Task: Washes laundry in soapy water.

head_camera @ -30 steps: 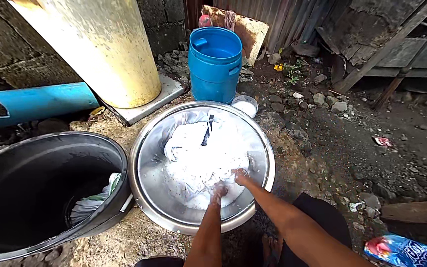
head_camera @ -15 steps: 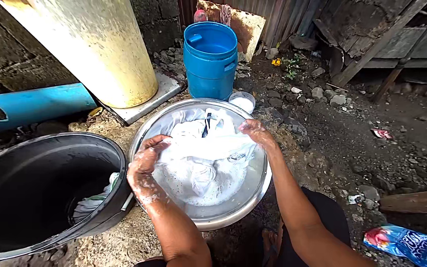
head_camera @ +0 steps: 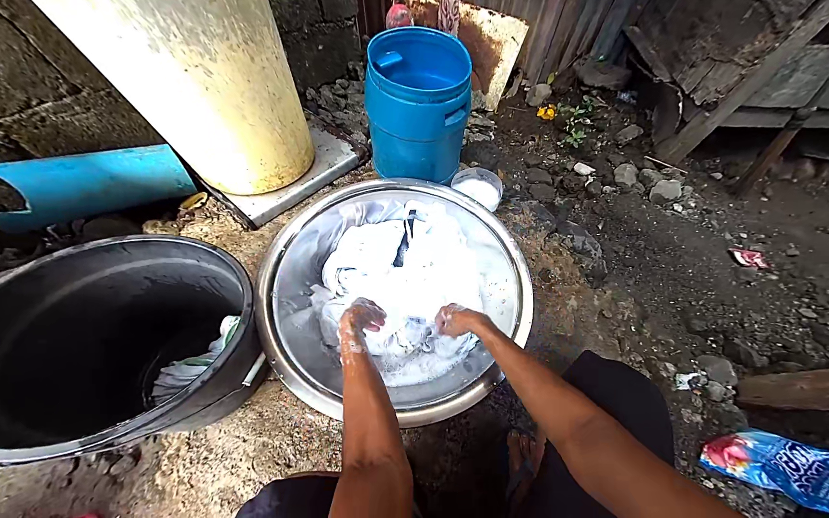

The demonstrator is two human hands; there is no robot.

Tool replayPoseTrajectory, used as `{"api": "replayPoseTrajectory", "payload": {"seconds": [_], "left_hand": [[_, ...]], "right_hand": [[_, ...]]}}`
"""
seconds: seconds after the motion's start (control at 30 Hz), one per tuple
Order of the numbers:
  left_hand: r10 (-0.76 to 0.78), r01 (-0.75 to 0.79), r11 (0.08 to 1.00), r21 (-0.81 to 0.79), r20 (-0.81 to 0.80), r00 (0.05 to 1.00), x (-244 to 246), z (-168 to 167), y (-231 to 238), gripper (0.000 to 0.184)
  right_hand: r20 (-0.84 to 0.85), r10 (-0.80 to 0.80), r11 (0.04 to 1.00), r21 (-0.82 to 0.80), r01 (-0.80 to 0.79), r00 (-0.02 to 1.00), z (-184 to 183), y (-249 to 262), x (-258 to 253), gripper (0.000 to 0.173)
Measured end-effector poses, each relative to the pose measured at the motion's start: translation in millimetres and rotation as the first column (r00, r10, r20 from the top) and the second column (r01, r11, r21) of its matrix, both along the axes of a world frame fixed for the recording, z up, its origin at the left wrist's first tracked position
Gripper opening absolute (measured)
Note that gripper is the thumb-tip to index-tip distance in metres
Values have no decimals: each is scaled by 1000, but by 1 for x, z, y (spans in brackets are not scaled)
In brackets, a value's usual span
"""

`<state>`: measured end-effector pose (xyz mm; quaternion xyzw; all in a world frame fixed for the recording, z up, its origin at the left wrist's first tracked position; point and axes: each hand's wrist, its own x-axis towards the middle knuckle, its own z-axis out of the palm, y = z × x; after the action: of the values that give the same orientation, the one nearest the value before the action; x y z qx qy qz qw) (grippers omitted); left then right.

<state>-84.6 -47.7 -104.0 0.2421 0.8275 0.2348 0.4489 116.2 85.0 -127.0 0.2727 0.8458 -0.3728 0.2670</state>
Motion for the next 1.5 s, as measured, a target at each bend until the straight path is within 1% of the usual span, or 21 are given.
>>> {"api": "replayPoseTrajectory", "payload": {"seconds": [0.03,0.1,0.17,0.23,0.3,0.37,0.43,0.5,0.57,0.63,0.73,0.83,0.9,0.97,1.0,1.07,1.13,1.2,1.3,1.37,1.5], "left_hand": [[-77,77,994,-72,5,997,11,-13,5,35],[-170,149,971,-188,-102,980,35,-37,16,54],[-110,53,977,-204,-277,955,57,-61,22,71],[11,-86,983,-164,-410,912,70,-84,23,70],[106,-187,973,-139,-451,886,74,-96,20,69],[242,-310,945,-106,-411,879,66,-94,18,63],[407,-431,902,-14,-306,861,55,-87,9,45],[485,-468,874,129,-212,848,49,-74,5,42],[519,-473,840,266,-143,843,43,-53,15,43],[538,-472,787,397,-68,840,35,-33,30,35],[352,-282,855,436,-87,932,25,-5,42,29],[70,-36,895,444,-60,996,22,44,36,26],[-85,46,839,543,47,995,21,84,23,24],[-186,93,752,652,74,980,16,118,9,19],[-187,121,720,683,24,982,12,129,3,15],[-110,221,717,661,-206,972,3,141,-5,13],[31,272,808,522,-499,866,-7,134,-2,3],[96,204,903,379,-639,763,-21,110,4,5],[176,75,949,306,-711,681,-33,91,4,7],[259,49,923,383,-709,656,-24,98,9,9],[406,95,826,556,-702,585,-11,120,14,20]], "right_hand": [[4,24,999,-44,-24,1000,-9,-10,-2,32],[-35,113,992,-51,-115,993,-27,-29,-9,32],[-95,151,988,-2,-152,984,-45,-45,-13,43],[-48,120,992,46,-118,992,-55,-56,-13,56],[55,119,990,67,-122,991,-54,-62,-9,56],[84,148,985,71,-155,985,-53,-62,-9,50],[-20,135,988,82,-133,991,-53,-63,-13,45],[-206,37,997,70,-23,978,-48,-64,-19,42],[-388,-98,994,8,110,917,-40,-65,-28,41],[-489,-189,982,-69,178,852,-34,-63,-38,44],[-536,-334,942,-199,269,775,-27,-56,-48,43],[-582,-536,842,-317,437,611,-34,-48,-53,39],[-564,-509,850,-207,485,651,-34,-39,-52,44],[-435,-396,903,-21,430,809,-33,-31,-45,52],[-323,-301,939,65,338,897,-30,-32,-39,54],[-59,-110,988,102,116,992,-6,-42,-30,50],[114,90,987,126,-105,989,33,-49,-28,40],[183,193,959,172,-224,964,78,-50,-24,31],[48,65,959,275,-76,997,155,-37,-1,34],[-67,-13,941,338,35,998,191,-25,15,40],[-177,190,891,444,-94,966,234,-5,33,26]]}}
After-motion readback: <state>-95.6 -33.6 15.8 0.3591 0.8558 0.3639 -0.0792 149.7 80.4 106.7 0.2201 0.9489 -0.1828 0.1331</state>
